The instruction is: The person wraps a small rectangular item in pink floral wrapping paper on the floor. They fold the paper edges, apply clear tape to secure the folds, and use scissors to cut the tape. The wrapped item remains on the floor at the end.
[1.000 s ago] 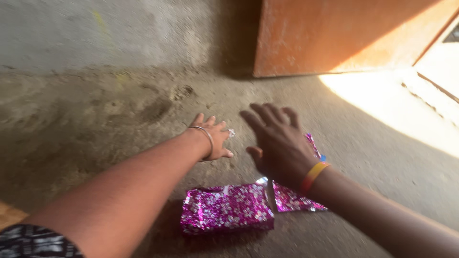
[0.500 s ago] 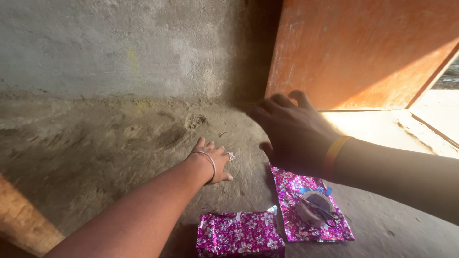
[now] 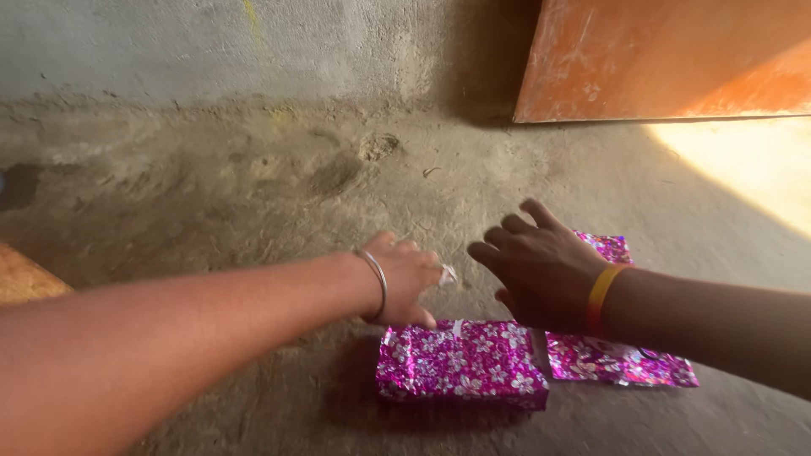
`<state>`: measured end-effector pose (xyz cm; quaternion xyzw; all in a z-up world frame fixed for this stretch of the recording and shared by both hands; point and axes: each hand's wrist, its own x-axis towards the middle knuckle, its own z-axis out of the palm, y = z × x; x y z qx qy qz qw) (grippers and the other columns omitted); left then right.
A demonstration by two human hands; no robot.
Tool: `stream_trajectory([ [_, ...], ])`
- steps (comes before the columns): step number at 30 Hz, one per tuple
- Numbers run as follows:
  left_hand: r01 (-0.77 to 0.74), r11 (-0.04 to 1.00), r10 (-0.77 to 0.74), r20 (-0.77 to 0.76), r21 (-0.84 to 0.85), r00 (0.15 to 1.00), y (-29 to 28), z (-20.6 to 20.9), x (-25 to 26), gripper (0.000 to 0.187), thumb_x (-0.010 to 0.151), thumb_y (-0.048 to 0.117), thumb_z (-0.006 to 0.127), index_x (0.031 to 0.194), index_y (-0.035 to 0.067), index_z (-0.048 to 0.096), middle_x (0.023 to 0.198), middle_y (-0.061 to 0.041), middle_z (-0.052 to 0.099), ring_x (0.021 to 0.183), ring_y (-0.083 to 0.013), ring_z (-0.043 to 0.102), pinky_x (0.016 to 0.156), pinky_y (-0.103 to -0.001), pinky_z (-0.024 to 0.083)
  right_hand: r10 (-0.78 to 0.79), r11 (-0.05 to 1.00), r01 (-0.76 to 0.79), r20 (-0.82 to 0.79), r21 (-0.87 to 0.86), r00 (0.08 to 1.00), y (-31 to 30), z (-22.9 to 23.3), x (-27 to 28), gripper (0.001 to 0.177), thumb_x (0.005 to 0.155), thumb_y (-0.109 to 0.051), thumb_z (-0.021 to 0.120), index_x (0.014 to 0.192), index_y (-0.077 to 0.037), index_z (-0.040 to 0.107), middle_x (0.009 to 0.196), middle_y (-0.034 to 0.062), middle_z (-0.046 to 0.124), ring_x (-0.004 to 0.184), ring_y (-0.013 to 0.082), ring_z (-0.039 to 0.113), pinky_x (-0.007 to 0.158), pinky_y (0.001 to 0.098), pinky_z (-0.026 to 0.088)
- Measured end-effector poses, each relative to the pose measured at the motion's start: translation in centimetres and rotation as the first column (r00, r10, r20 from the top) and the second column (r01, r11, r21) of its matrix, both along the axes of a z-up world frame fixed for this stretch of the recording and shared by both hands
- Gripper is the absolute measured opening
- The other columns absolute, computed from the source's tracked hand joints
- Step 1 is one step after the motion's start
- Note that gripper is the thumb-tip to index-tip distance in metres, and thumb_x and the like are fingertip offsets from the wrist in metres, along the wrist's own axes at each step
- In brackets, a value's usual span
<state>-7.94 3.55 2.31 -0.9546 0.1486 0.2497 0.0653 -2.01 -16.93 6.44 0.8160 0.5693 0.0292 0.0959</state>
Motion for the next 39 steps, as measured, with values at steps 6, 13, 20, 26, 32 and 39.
stream_trajectory([
  [6, -0.020, 0.994, 0.019, -0.013, -0.106, 1.000, -1.0, -4.7, -1.2, 0.083, 0.087, 0.046, 0.072, 0.155, 0.017, 0.035, 0.164, -0.008, 0.031, 0.152, -0.0317, 0.025, 0.123, -0.058, 0.013, -0.146, 0.985, 0.132, -0.128, -0.113, 0.981, -0.9, -4.2, 1.7, 0.061, 0.078, -0.028, 0.079, 0.134, -0.016, 0.058, 0.121, 0.0047, 0.063, 0.120, 0.0232, 0.053, 0.111, 0.0470, 0.029],
  [13, 0.005, 0.973, 0.023, 0.120, -0.229, 0.993, 1.4, -9.7, -0.7, 0.065, 0.082, 0.016, 0.075, 0.143, 0.014, 0.052, 0.136, -0.007, 0.060, 0.135, -0.0242, 0.049, 0.122, -0.055, 0.020, -0.186, 0.982, 0.163, -0.322, -0.097, 0.928, -1.3, -10.1, 2.4, 0.061, 0.079, -0.032, 0.080, 0.135, -0.019, 0.059, 0.136, 0.0023, 0.060, 0.126, 0.0202, 0.051, 0.115, 0.0471, 0.028],
  [20, 0.045, 0.916, 0.075, 0.282, -0.398, 0.957, 4.2, -13.2, 0.1, 0.049, 0.078, 0.013, 0.077, 0.126, 0.014, 0.065, 0.118, -0.005, 0.068, 0.120, -0.0246, 0.059, 0.116, -0.049, 0.030, -0.051, 0.998, 0.031, -0.434, -0.053, 0.899, 0.5, -14.5, 0.6, 0.083, 0.071, -0.028, 0.088, 0.145, -0.018, 0.050, 0.150, 0.0080, 0.047, 0.141, 0.0282, 0.039, 0.110, 0.0512, 0.026],
  [26, 0.061, 0.917, 0.067, 0.301, -0.395, 0.951, 4.5, -15.2, 0.7, 0.042, 0.079, 0.001, 0.070, 0.118, 0.014, 0.070, 0.110, -0.005, 0.072, 0.116, -0.0234, 0.062, 0.115, -0.045, 0.034, -0.160, 0.979, 0.076, -0.484, -0.189, 0.860, 1.7, -16.0, -0.3, 0.097, 0.070, -0.023, 0.087, 0.154, -0.021, 0.038, 0.147, 0.0036, 0.048, 0.134, 0.0217, 0.041, 0.115, 0.0450, 0.027],
  [32, 0.057, 0.920, 0.064, 0.293, -0.387, 0.954, 4.7, -16.4, 1.2, 0.044, 0.078, -0.006, 0.065, 0.118, 0.013, 0.068, 0.107, -0.006, 0.072, 0.113, -0.0234, 0.064, 0.113, -0.041, 0.037, -0.283, 0.950, 0.161, -0.515, -0.269, 0.809, 1.8, -16.7, -0.5, 0.100, 0.072, -0.028, 0.089, 0.156, -0.026, 0.035, 0.147, -0.0013, 0.047, 0.129, 0.0192, 0.047, 0.114, 0.0399, 0.031],
  [39, 0.116, 0.903, 0.056, 0.380, -0.414, 0.923, 4.9, -17.4, 1.2, 0.041, 0.079, -0.005, 0.065, 0.115, 0.014, 0.070, 0.102, -0.006, 0.074, 0.104, -0.0231, 0.068, 0.103, -0.039, 0.043, -0.262, 0.958, 0.155, -0.519, -0.242, 0.814, 2.1, -16.6, -0.5, 0.099, 0.072, -0.029, 0.090, 0.155, -0.026, 0.036, 0.145, -0.0004, 0.048, 0.130, 0.0217, 0.046, 0.113, 0.0405, 0.031],
])
